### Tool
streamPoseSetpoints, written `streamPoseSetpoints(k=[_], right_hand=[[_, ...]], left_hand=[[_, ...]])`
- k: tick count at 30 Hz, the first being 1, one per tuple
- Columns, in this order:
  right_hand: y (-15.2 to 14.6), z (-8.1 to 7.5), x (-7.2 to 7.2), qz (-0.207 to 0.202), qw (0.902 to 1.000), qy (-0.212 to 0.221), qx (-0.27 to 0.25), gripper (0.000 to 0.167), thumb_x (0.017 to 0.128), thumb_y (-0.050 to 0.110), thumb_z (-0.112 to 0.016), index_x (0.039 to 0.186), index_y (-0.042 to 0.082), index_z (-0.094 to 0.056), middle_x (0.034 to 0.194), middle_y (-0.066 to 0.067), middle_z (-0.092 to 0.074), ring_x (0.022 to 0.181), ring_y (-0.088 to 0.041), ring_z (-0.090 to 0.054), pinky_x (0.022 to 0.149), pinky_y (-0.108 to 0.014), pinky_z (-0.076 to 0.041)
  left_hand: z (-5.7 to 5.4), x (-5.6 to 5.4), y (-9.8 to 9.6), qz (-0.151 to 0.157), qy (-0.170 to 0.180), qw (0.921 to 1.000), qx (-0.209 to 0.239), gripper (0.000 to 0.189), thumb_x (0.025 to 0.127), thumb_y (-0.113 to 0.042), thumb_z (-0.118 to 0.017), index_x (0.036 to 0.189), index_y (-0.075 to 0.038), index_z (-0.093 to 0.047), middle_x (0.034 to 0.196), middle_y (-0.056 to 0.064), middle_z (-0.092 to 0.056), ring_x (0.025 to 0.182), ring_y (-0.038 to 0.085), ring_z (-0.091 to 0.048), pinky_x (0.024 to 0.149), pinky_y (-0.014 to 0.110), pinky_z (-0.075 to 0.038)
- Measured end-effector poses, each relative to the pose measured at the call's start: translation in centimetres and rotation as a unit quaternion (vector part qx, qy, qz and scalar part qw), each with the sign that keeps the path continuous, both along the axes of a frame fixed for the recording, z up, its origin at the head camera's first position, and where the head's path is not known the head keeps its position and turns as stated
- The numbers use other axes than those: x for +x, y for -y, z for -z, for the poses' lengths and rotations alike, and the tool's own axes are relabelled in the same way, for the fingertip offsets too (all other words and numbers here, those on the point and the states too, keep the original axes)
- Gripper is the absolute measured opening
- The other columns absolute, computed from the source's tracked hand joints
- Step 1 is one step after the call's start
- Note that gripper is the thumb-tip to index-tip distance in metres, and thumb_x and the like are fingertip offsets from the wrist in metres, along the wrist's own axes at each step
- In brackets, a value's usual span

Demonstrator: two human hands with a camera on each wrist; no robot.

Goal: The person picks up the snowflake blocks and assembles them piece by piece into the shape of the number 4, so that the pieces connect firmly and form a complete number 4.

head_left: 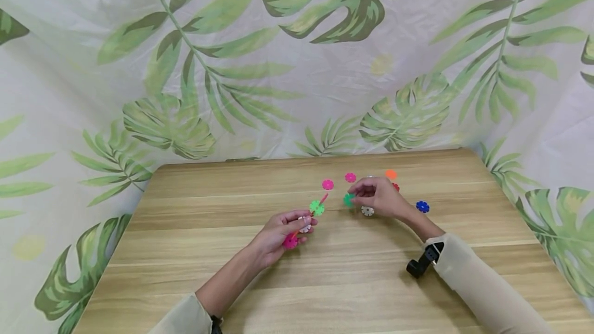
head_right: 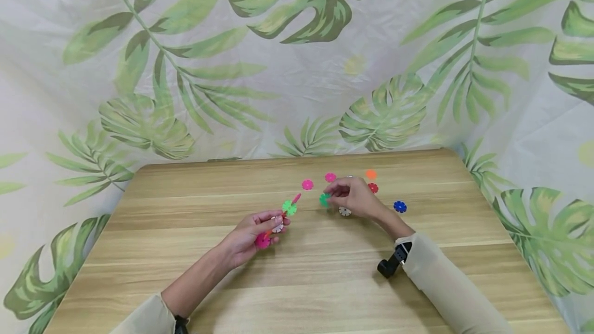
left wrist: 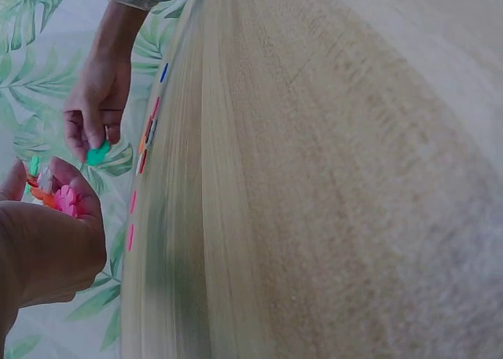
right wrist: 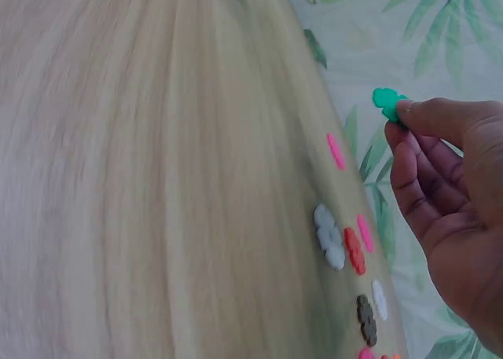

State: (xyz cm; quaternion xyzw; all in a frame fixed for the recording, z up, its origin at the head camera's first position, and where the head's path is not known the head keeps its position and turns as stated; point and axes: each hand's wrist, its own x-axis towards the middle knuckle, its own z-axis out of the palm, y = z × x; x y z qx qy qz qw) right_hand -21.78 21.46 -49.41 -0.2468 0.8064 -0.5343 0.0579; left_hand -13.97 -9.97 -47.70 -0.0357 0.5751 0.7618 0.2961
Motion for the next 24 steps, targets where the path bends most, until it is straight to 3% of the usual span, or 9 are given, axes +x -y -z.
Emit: streamPoseSetpoints(k=[11,14,20,24], right_hand=[[0.9,-2.4,0.9,0.047,0.9943,0.081,-0.051,0.023,0.092,0.012,-0.084,0.112,0.001,-0.078,0.097,-0.016,-0.075,0.082,-0.017,-0.07,0.07,-0.034,-0.062],[1.2,-2.8,1.0,0.048,0.9931,0.087,-0.063,0.024,0.093,0.011,-0.083,0.114,0.0,-0.077,0.097,-0.016,-0.074,0.08,-0.017,-0.069,0.067,-0.03,-0.06],[1.9,-4.0,1.7,0.05,0.9912,0.085,-0.089,0.026,0.093,0.009,-0.082,0.116,0.0,-0.076,0.098,-0.014,-0.075,0.085,-0.03,-0.072,0.067,-0.025,-0.059],[2.4,-4.4,1.9,0.044,0.9898,0.084,-0.106,0.026,0.092,0.007,-0.083,0.116,-0.002,-0.076,0.1,-0.014,-0.076,0.084,-0.024,-0.073,0.07,-0.024,-0.06]], left_hand=[[0.1,0.1,-0.1,0.004,0.001,1.0,0.005,0.037,0.107,-0.014,-0.065,0.14,0.002,-0.062,0.115,0.001,-0.077,0.101,0.01,-0.072,0.075,0.02,-0.061],[0.0,0.1,-0.2,0.003,0.003,1.0,0.008,0.037,0.107,-0.013,-0.064,0.141,0.002,-0.062,0.116,0.002,-0.077,0.101,0.011,-0.072,0.075,0.02,-0.061],[0.0,0.0,-0.2,0.004,0.006,0.9999,0.011,0.037,0.107,-0.014,-0.065,0.14,0.001,-0.063,0.118,0.003,-0.077,0.1,0.011,-0.072,0.076,0.02,-0.061],[0.0,0.0,-0.3,0.006,0.004,1.0,0.004,0.038,0.107,-0.014,-0.065,0.141,0.001,-0.062,0.118,0.003,-0.077,0.101,0.011,-0.072,0.076,0.02,-0.061]])
